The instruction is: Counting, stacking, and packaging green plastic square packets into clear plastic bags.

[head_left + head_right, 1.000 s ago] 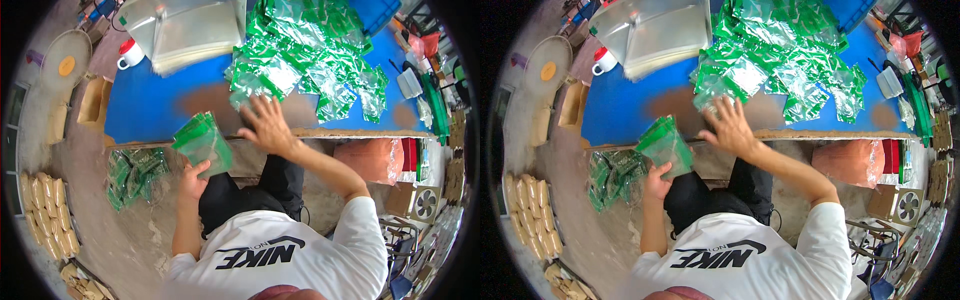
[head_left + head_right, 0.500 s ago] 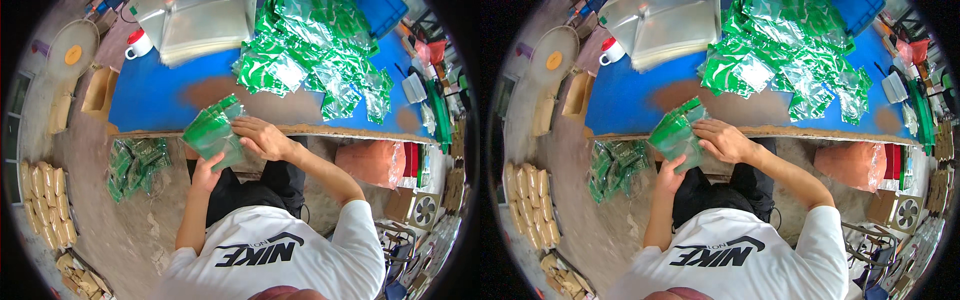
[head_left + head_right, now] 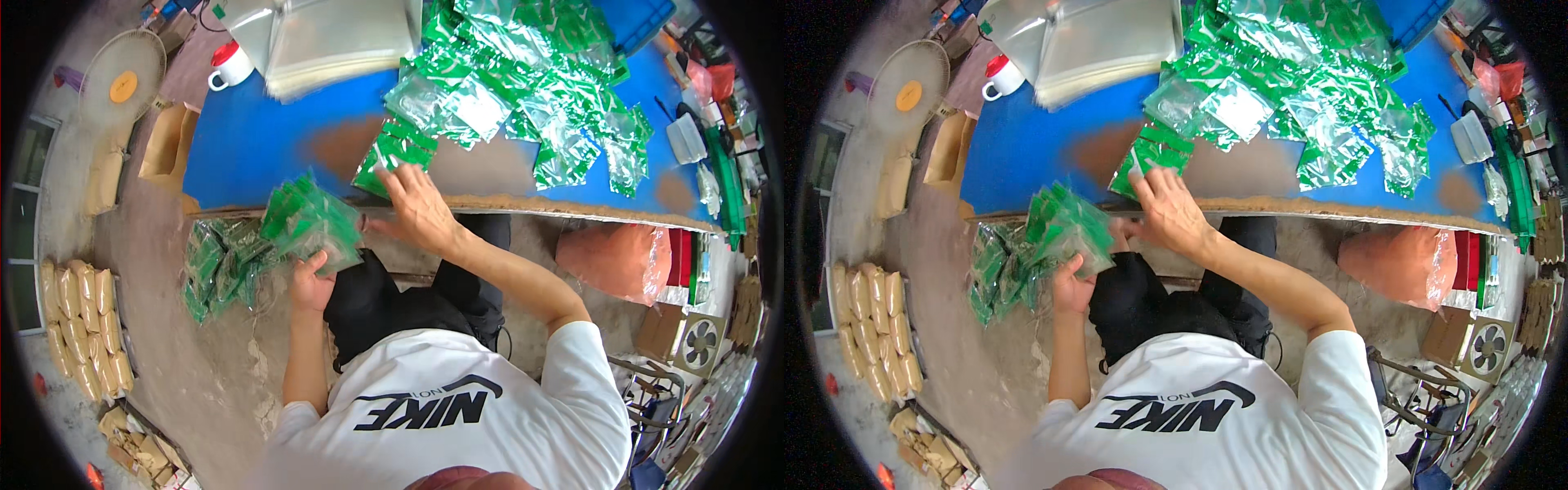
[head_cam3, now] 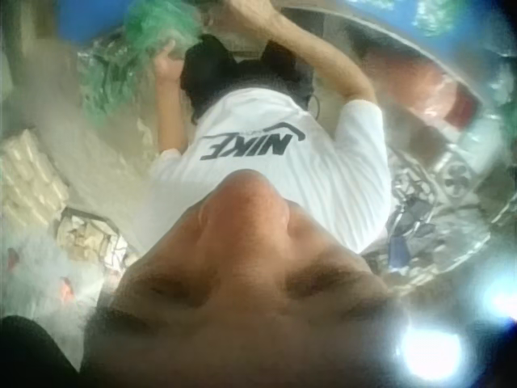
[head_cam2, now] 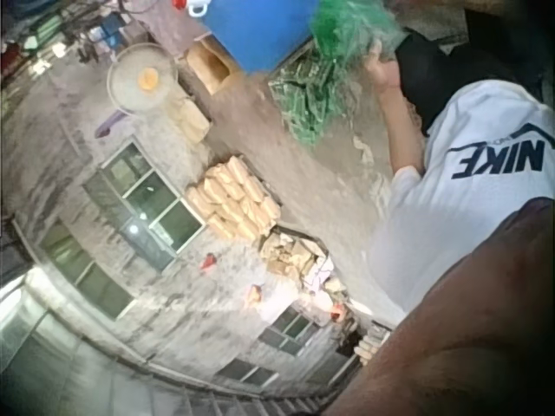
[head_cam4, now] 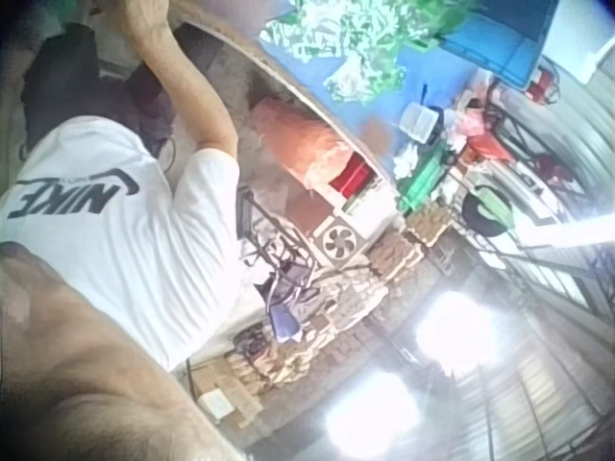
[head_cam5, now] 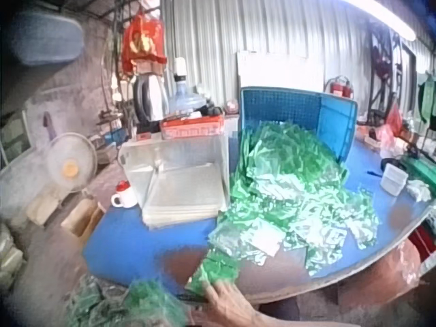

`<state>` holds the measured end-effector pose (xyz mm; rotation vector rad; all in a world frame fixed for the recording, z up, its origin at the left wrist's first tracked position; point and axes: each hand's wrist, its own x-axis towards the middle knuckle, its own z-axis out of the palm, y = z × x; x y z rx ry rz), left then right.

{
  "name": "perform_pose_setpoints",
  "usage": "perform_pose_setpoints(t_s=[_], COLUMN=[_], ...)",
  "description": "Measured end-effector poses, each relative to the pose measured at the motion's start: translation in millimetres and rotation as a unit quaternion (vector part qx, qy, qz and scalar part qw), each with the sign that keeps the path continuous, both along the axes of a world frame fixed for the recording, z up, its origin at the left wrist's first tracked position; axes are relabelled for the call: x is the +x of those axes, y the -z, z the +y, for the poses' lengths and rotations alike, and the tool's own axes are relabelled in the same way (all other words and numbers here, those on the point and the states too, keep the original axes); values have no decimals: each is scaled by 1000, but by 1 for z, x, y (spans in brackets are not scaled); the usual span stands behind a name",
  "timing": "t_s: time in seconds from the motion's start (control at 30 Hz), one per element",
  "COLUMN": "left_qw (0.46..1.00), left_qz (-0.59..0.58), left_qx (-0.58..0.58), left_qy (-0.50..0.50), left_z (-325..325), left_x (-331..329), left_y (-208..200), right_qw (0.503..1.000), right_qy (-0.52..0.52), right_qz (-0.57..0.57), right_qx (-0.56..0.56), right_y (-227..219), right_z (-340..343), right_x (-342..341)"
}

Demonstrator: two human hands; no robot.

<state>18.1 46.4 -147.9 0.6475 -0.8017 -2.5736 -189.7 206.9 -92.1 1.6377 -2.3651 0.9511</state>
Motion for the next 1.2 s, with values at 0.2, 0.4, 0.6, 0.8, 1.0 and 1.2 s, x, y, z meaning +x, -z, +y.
perform_pose_setpoints(t_s=[0.2,0.4,0.6,0.8,1.0,1.2], left_qw=[995,963,997,998,998,995], left_qz=[74,208,12,-57,-36,-6], left_qx=[52,94,66,-26,7,-87], left_qy=[33,143,32,7,-48,-40], left_z=[-2,38,40,52,64,64], left_x=[-3,-42,-54,-58,-68,-63], left_y=[9,-20,-30,-39,-19,-7], right_qw=[999,679,756,648,878,972], right_qy=[-15,56,107,0,216,166], right_qz=[46,-640,-519,-681,-390,-150], right_qx=[20,-355,-385,-340,-176,-74], right_y=[26,0,-15,-85,-8,-12], right_z=[-9,-12,15,29,2,5], right_x=[10,29,18,23,33,36])
